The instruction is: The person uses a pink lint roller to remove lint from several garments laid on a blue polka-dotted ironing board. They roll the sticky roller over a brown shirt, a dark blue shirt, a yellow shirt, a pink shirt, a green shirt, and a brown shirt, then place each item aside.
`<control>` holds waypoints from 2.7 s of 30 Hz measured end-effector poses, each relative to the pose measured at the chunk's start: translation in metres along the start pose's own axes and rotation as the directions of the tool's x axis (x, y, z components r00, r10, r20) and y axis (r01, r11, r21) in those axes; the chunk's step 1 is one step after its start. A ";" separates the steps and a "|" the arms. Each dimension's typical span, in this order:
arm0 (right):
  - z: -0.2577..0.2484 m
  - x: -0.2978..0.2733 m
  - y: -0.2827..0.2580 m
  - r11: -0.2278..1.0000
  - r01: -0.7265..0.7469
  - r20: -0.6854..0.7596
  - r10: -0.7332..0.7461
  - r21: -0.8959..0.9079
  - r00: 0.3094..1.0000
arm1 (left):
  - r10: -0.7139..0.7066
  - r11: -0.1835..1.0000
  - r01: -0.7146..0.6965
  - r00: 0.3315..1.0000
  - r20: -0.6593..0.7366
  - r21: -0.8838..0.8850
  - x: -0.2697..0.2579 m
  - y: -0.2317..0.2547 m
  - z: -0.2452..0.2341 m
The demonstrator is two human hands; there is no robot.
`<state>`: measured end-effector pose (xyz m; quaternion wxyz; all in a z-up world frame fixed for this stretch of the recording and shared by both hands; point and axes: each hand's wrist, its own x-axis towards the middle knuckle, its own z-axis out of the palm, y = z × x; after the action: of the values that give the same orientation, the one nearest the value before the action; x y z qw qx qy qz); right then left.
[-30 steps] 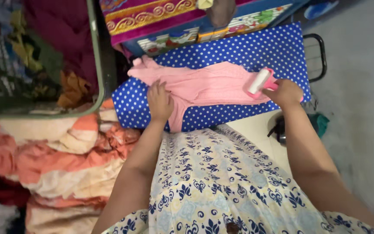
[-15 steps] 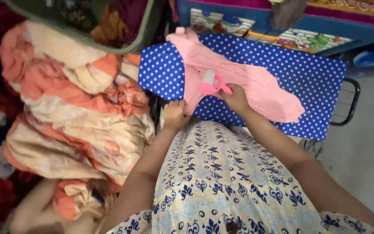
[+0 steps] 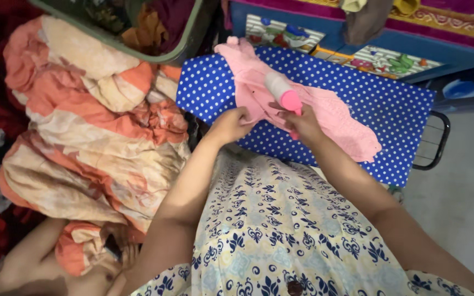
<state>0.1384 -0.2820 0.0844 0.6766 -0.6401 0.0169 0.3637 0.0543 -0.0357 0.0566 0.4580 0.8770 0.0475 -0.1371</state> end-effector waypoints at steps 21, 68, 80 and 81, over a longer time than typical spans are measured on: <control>-0.062 0.002 0.102 0.901 0.179 -0.768 0.217 0.395 0.603 | 0.279 0.700 -0.394 0.919 0.279 0.596 0.175 -0.055 0.044; -0.227 -0.145 0.083 0.258 -0.844 -0.864 0.060 -0.470 0.499 | -0.185 0.982 0.153 0.737 -0.650 -0.107 0.195 -0.101 0.083; -0.202 -0.148 0.061 0.808 -0.428 -0.894 -0.251 -0.404 0.370 | 0.635 0.768 -0.625 0.772 -0.035 0.140 0.123 0.071 0.156; -0.209 -0.150 0.057 0.763 -0.480 -0.894 -0.297 -0.434 0.336 | 0.677 0.706 -0.688 0.725 0.126 0.167 0.112 0.080 0.164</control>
<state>0.0911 -0.5408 0.0720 0.2542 -0.9127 0.3160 -0.0490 0.1463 -0.2208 -0.0009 0.3857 0.8701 -0.3067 0.0138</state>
